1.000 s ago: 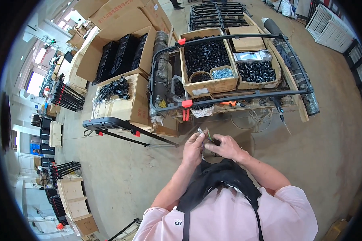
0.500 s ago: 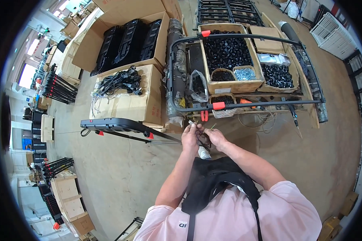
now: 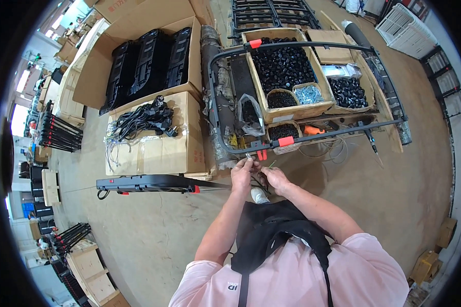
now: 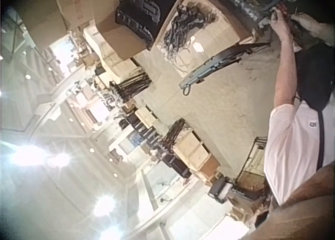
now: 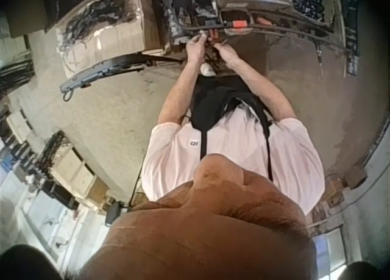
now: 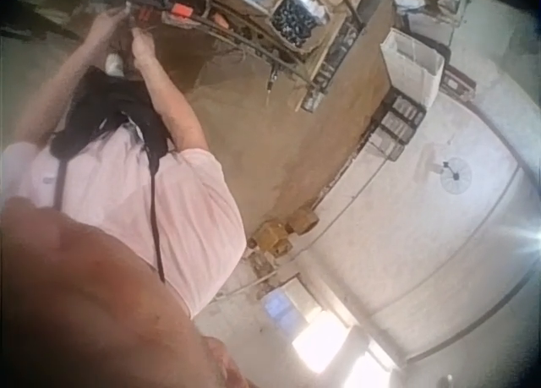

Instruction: Assembling the internal electrical wiring and protective plastic casing for a piece of machinery, likely a treadmill.

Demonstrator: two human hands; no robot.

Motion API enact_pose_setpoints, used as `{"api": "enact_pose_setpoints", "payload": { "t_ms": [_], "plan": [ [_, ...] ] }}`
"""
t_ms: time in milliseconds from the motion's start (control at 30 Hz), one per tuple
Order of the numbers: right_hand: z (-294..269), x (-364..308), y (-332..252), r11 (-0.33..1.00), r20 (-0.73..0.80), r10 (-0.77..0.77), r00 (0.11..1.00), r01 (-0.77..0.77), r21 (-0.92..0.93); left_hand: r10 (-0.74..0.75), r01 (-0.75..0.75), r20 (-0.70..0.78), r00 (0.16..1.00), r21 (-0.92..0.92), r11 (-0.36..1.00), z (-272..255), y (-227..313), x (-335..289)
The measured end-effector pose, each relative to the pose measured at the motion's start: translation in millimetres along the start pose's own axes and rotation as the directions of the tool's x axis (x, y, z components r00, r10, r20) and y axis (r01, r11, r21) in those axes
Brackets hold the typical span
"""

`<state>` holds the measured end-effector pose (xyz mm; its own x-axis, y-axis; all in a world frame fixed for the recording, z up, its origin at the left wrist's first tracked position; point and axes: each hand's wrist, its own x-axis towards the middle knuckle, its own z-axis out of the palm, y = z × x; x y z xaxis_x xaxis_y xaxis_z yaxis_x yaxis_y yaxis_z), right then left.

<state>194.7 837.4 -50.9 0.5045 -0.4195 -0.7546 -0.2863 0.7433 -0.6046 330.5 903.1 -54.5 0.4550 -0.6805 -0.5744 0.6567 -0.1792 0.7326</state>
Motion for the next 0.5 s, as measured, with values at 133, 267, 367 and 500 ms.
{"api": "enact_pose_setpoints", "payload": {
  "t_ms": [133,267,367,500],
  "plan": [
    [2,1,-3,0.999,-0.004,0.006,1.000,-0.006,0.036,-0.021,0.020,-0.036,0.999,-0.053,0.998,2,2,-3],
    [5,-2,-5,0.999,-0.012,-0.004,1.000,0.004,0.052,-0.020,0.020,-0.019,1.000,0.045,0.999,5,14,-1],
    [10,-3,-10,0.999,0.002,-0.006,1.000,0.006,0.043,-0.032,0.033,-0.023,0.999,0.034,0.999,0,20,5],
    [10,0,-16,1.000,0.030,0.019,0.999,-0.020,0.021,-0.047,0.049,-0.041,0.998,0.054,0.997,3,28,8]
  ]
}}
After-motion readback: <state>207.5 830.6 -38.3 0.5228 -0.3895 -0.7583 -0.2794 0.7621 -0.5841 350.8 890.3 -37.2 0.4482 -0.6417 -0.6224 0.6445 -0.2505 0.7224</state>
